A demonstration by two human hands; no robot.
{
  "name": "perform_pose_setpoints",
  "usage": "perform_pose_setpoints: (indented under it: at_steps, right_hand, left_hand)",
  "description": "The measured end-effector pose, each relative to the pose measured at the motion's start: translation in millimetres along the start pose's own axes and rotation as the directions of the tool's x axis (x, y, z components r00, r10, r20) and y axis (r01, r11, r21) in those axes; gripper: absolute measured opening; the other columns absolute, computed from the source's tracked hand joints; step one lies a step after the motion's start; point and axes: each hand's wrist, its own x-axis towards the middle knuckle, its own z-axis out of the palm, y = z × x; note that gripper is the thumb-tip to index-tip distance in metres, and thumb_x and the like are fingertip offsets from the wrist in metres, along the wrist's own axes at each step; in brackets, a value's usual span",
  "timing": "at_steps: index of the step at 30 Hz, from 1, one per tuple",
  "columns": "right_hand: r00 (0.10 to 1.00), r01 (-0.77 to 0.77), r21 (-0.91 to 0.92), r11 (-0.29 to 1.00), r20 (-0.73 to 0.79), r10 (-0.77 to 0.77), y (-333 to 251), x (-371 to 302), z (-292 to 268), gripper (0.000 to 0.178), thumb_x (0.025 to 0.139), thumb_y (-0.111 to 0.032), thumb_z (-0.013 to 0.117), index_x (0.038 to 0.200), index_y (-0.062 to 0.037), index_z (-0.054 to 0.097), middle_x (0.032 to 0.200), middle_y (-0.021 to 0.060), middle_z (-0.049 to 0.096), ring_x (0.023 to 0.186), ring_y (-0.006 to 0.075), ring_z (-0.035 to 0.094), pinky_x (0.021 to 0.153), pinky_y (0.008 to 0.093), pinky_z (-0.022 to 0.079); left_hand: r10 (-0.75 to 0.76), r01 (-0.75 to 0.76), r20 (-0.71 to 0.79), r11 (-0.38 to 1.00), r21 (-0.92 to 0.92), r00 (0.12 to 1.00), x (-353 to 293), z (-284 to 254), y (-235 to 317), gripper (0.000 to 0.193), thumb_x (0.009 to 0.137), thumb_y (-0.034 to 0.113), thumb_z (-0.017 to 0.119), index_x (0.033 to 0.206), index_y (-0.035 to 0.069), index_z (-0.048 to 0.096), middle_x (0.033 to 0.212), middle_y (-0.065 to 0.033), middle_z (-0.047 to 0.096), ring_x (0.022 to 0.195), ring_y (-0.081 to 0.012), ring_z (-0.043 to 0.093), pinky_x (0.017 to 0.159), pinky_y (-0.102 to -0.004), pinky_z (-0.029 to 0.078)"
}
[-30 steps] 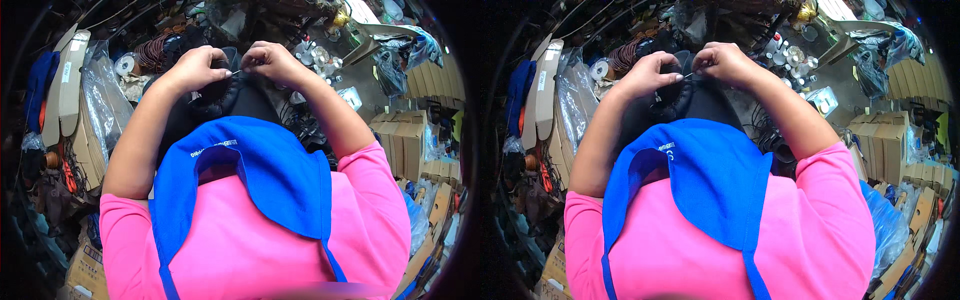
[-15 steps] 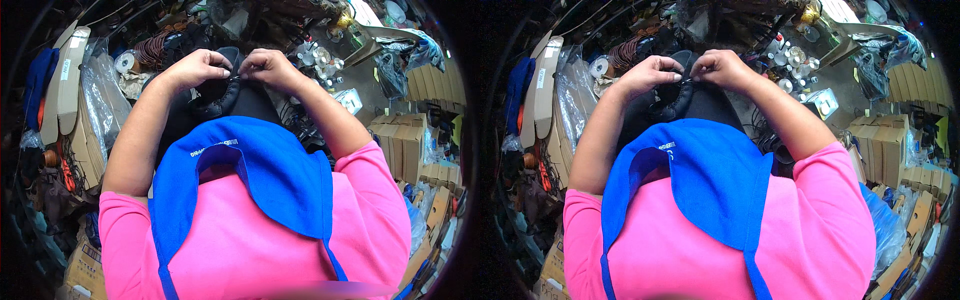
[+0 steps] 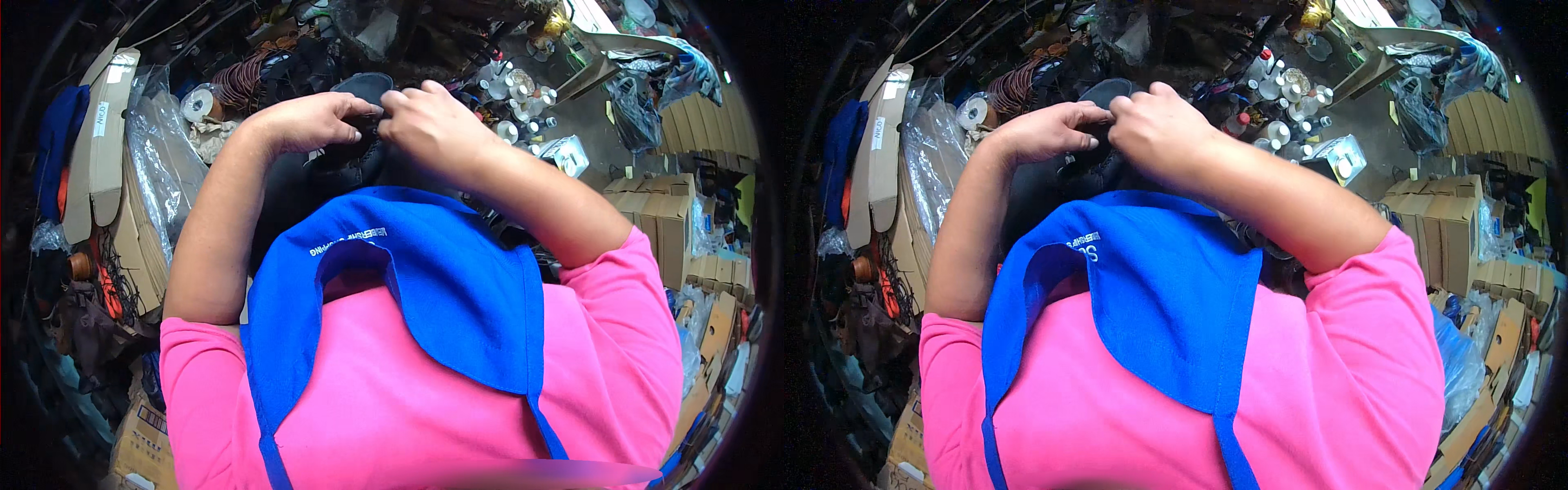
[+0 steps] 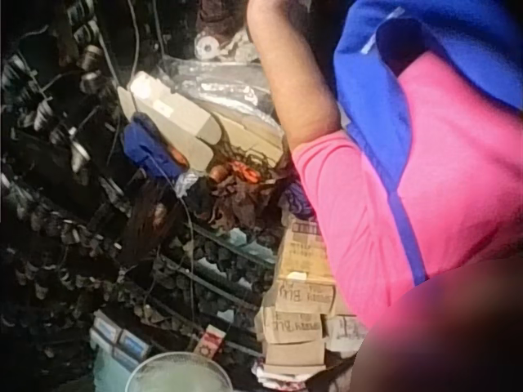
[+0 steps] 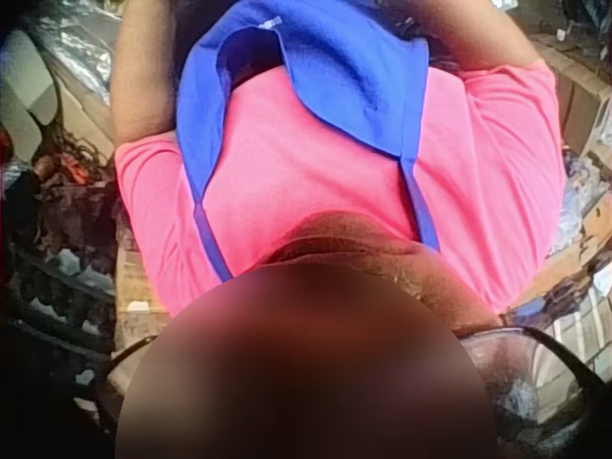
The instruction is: The recorder is stitching the upper part of a black shoe using a long black thread and a needle.
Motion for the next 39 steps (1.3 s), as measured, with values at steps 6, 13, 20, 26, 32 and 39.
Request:
perform_pose_setpoints:
  at_steps: [6, 13, 20, 26, 32, 39]
  right_hand:
    - [0.999, -0.032, 0.311, 0.95, -0.022, 0.041, 20, 25, 21, 0.012, 0.073, -0.011, 0.062, 0.083, -0.0043, 0.064, 0.086, 0.0159, 0.06, 0.086, 0.0306, 0.061, 0.075, 0.0404, 0.047]
    - [0.905, -0.344, 0.928, 0.147, 0.285, 0.315, 40, 0, 26, 0.027, 0.088, -0.031, 0.061, 0.095, -0.005, 0.064, 0.08, -0.0015, 0.06, 0.074, 0.0071, 0.052, 0.064, 0.0249, 0.043]
    - [0.958, -0.207, 0.816, 0.54, 0.056, 0.282, 37, -11, 54, 0.027, 0.075, -0.021, 0.074, 0.084, -0.0017, 0.059, 0.086, 0.0069, 0.048, 0.075, 0.017, 0.049, 0.067, 0.0297, 0.043]
    - [0.604, 0.102, 0.919, -0.381, 0.247, 0.758, 61, 5, 90, 0.038, 0.094, -0.04, 0.049, 0.088, -0.004, 0.06, 0.087, 0.0088, 0.061, 0.088, 0.0214, 0.059, 0.076, 0.0349, 0.047]
    - [0.889, 0.342, 0.13, -0.931, 0.276, 0.365, 53, 11, 88, 0.04, 0.096, -0.042, 0.041, 0.073, -0.0107, 0.05, 0.066, 0.0008, 0.044, 0.062, 0.0158, 0.044, 0.07, 0.0345, 0.041]
    - [0.825, 0.195, 0.565, -0.802, 0.348, 0.446, 68, -37, 90, 0.049, 0.097, -0.042, 0.039, 0.056, -0.0147, 0.034, 0.049, -0.0031, 0.024, 0.042, 0.0108, 0.021, 0.052, 0.0293, 0.029]
  left_hand:
    - [0.051, -0.042, -0.305, 0.999, 0.034, 0.951, 19, -6, -17, 0.041, 0.072, 0.0, 0.068, 0.112, 0.0, 0.058, 0.105, -0.0037, 0.062, 0.095, -0.0124, 0.057, 0.084, -0.0273, 0.045]
    - [0.283, 0.007, -0.676, 0.92, 0.392, 0.681, -19, 43, -2, 0.029, 0.068, 0.011, 0.075, 0.093, 0.003, 0.061, 0.098, -0.0121, 0.057, 0.093, -0.0308, 0.058, 0.08, -0.0364, 0.048]
    - [0.237, -0.073, -0.579, 0.954, 0.292, 0.78, -22, 51, -17, 0.018, 0.076, 0.008, 0.066, 0.09, 0.002, 0.057, 0.088, -0.0144, 0.057, 0.087, -0.0296, 0.059, 0.074, -0.0357, 0.047]
    - [0.143, 0.151, -0.785, 0.946, 0.288, 0.603, -58, 14, -42, 0.012, 0.087, 0.012, 0.057, 0.094, 0.002, 0.056, 0.085, -0.0102, 0.063, 0.08, -0.0218, 0.061, 0.07, -0.0324, 0.047]
    - [-0.135, -0.727, -0.761, 0.229, -0.648, 0.635, -40, 24, -25, 0.037, 0.096, 0.037, 0.044, 0.089, 0.005, 0.062, 0.086, -0.0102, 0.063, 0.087, -0.0284, 0.06, 0.081, -0.0376, 0.047]
    - [-0.067, -0.613, -0.609, -0.06, -0.788, 0.79, -62, 12, -69, 0.042, 0.098, 0.037, 0.039, 0.064, 0.013, 0.036, 0.054, 0.0008, 0.026, 0.052, -0.0138, 0.029, 0.066, -0.0325, 0.037]
